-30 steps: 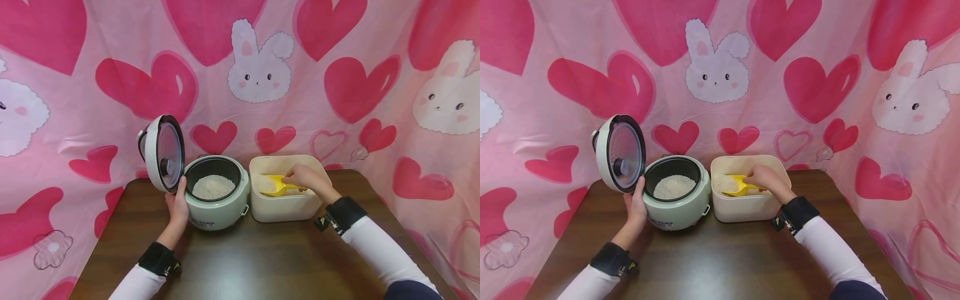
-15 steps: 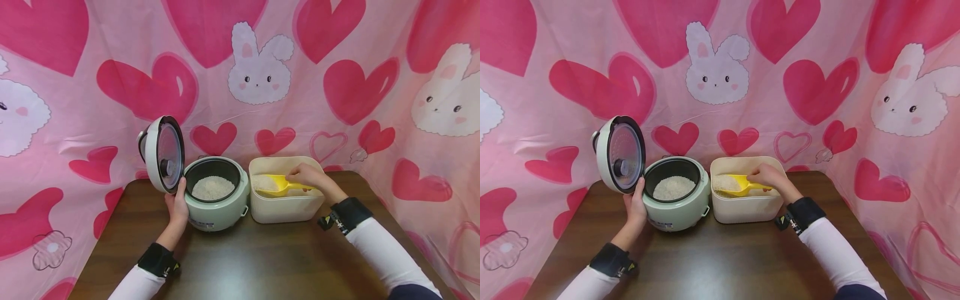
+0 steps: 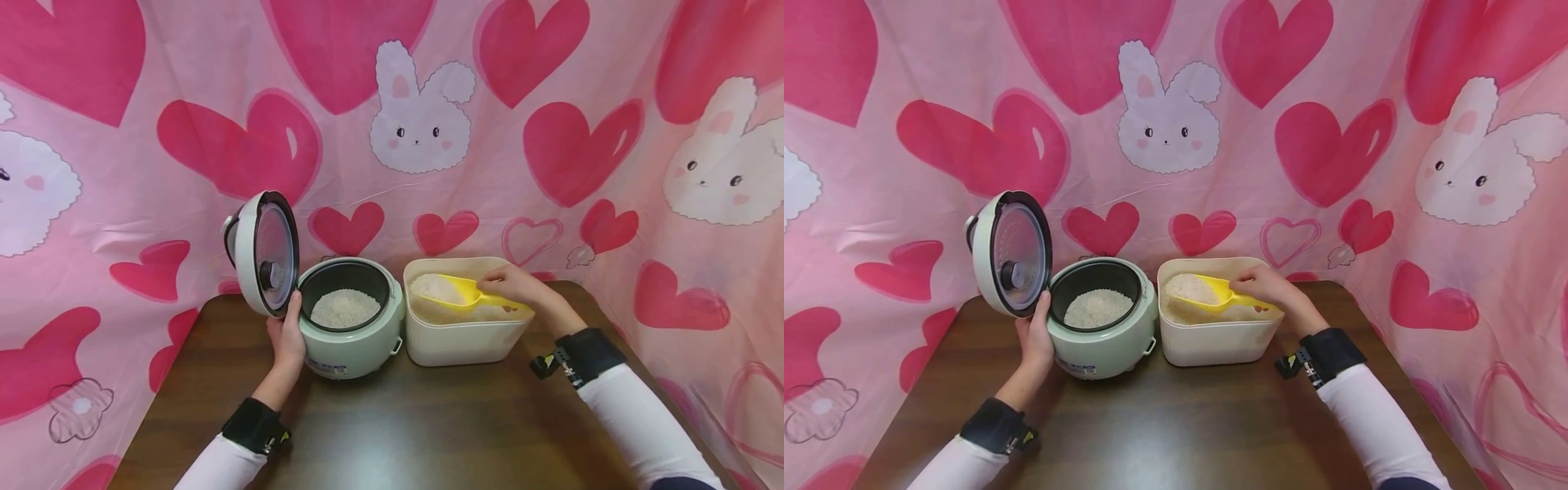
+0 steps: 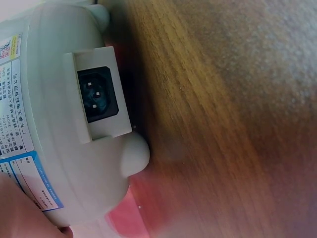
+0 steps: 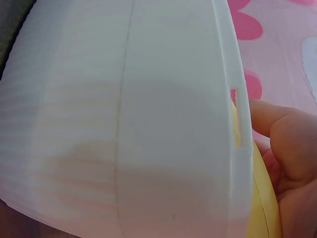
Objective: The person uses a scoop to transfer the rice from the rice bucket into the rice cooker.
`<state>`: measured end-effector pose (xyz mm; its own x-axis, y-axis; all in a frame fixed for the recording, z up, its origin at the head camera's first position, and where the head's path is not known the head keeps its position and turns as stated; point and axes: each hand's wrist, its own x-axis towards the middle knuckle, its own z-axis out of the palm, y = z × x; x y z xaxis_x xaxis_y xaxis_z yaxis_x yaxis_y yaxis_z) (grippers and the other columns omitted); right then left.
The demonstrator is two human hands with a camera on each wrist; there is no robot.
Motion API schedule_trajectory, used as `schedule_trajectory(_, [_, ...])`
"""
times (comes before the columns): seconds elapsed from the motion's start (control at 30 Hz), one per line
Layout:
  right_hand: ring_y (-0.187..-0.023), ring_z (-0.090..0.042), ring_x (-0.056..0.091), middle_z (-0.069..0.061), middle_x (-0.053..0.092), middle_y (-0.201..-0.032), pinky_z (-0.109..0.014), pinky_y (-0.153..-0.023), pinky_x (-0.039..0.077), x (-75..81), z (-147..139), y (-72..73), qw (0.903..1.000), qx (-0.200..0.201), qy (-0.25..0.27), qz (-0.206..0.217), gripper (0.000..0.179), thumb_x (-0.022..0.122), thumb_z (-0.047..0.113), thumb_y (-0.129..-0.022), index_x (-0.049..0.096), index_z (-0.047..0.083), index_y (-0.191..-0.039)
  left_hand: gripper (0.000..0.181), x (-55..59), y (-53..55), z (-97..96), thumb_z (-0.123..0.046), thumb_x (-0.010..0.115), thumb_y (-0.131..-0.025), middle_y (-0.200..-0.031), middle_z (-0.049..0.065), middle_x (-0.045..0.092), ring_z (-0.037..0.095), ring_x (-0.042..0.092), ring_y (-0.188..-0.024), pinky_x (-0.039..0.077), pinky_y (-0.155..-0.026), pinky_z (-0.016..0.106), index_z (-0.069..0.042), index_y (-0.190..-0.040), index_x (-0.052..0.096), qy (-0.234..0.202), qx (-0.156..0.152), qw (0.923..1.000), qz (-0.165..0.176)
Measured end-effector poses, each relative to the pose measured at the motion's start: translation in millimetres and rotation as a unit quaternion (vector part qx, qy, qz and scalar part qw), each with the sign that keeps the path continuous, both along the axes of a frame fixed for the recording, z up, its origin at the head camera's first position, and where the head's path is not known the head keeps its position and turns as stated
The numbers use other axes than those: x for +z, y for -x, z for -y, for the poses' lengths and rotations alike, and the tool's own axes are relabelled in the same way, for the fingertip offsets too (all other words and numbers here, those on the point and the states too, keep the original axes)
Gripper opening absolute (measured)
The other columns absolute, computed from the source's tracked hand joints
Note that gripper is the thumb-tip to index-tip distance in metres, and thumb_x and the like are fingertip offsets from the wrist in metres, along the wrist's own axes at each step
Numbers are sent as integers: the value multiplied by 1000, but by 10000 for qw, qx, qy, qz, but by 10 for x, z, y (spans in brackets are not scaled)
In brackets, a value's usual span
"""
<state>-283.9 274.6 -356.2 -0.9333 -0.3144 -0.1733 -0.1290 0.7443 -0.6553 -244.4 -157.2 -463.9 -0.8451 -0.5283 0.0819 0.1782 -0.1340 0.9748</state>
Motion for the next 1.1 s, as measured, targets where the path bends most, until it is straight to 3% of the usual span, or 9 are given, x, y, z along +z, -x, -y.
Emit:
schedule_trajectory(0.13, [-70,-26,55,-11,63,-99,-31,-57,52,5,-51,-20,9999,-26,144,-4,36,63,32,-104,72,2,-123,54,6,-8,4,-42,63,-102,-136,3,67,5,57,-118,38,-118,35,-4,-141,60,14,-27,10000,35])
schedule_trajectory(0.27, [-81,-28,57,-12,63,-103,-30,-63,55,19,-109,-69,9994,-107,322,-27,40,63,35,-104,70,3,-127,55,-3,-20,-4,-43,63,-103,-139,6,66,6,57,-119,38,-118,36,-5,-141,60,27,-53,10000,63])
schedule_trajectory(0.37, [-91,-27,57,-11,63,-106,-29,-69,57,31,-151,-96,9988,-102,478,-69,44,60,37,-105,67,2,-132,54,-5,-24,-9,-43,63,-102,-137,4,66,5,57,-118,38,-118,36,-5,-141,60,32,-38,10000,64])
schedule_trajectory(0.53, [-93,-29,59,-13,63,-110,-30,-69,58,56,-175,-93,9973,-28,719,-143,45,59,35,-106,64,2,-136,54,2,-17,-6,-42,64,-102,-135,2,67,5,57,-118,39,-117,35,-4,-140,61,5,-2,10000,9])
schedule_trajectory(0.73, [-97,-28,59,-13,65,-112,-31,-74,59,119,-106,-88,9978,-26,632,-222,45,60,36,-105,65,3,-136,54,16,-15,-4,-42,63,-103,-138,4,66,6,57,-120,38,-117,35,-5,-142,60,25,-26,10000,-47])
schedule_trajectory(1.1, [-67,-28,56,-10,64,-95,-34,-58,53,366,330,14,9976,343,508,-334,38,63,33,-104,70,7,-131,54,-17,9,8,-43,63,-102,-139,7,65,10,56,-122,37,-118,37,-5,-141,60,-14,-94,9999,-126])
